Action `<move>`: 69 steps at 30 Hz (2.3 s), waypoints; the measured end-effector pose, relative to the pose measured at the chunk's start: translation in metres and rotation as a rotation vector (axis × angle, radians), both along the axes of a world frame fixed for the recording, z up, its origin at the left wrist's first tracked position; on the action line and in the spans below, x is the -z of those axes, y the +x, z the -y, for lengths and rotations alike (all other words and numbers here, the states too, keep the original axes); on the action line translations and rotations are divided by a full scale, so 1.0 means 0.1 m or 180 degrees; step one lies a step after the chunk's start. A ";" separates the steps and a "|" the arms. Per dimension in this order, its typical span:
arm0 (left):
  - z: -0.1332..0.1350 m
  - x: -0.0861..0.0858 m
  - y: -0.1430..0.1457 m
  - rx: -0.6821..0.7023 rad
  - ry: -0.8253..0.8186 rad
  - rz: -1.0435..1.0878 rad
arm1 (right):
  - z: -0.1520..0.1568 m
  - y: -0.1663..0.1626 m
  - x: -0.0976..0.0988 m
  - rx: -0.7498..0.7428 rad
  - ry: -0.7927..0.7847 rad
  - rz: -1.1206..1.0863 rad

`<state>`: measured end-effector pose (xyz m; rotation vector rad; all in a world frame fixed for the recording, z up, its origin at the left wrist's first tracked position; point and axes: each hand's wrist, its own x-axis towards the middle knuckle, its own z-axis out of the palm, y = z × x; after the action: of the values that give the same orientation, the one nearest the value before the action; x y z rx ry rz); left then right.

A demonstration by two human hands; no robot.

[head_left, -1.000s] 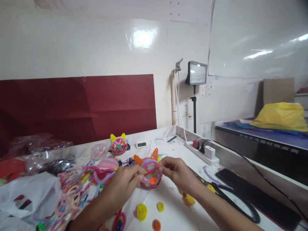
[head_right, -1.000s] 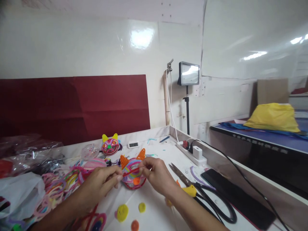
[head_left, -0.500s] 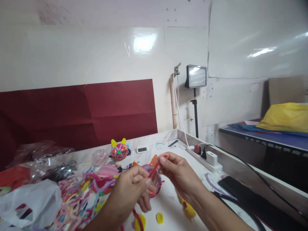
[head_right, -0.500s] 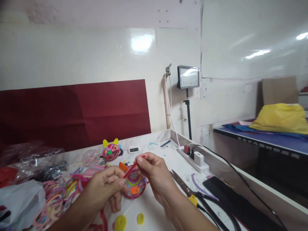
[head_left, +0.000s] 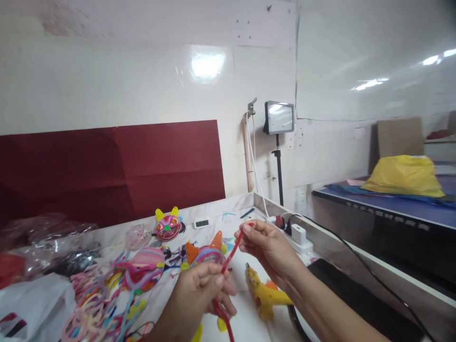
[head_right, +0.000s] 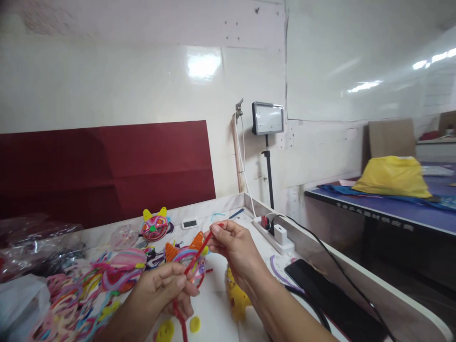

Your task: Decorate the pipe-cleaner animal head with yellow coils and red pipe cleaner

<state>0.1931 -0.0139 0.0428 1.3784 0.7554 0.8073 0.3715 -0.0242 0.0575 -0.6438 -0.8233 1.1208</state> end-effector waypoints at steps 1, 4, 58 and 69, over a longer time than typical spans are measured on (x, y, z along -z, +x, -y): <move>0.02 0.02 0.02 0.0009 0.0072 -0.0007 | 0.00 0.01 0.02 0.0030 -0.0005 -0.0017; 0.11 0.08 0.07 -0.0028 0.0254 0.0043 | 0.00 0.03 0.06 0.0084 -0.0023 -0.0087; -0.23 0.02 -0.22 -0.1059 0.0992 0.0231 | 0.30 -0.38 0.23 -0.0807 -0.0707 0.1638; -0.30 0.15 -0.39 -0.1167 0.1582 -0.0787 | 0.30 -0.24 0.26 -0.0924 -0.0784 0.2191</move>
<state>0.1546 0.0160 0.0274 1.8351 1.0668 1.1801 0.3472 -0.0546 0.0316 -1.1779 -1.4097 1.2885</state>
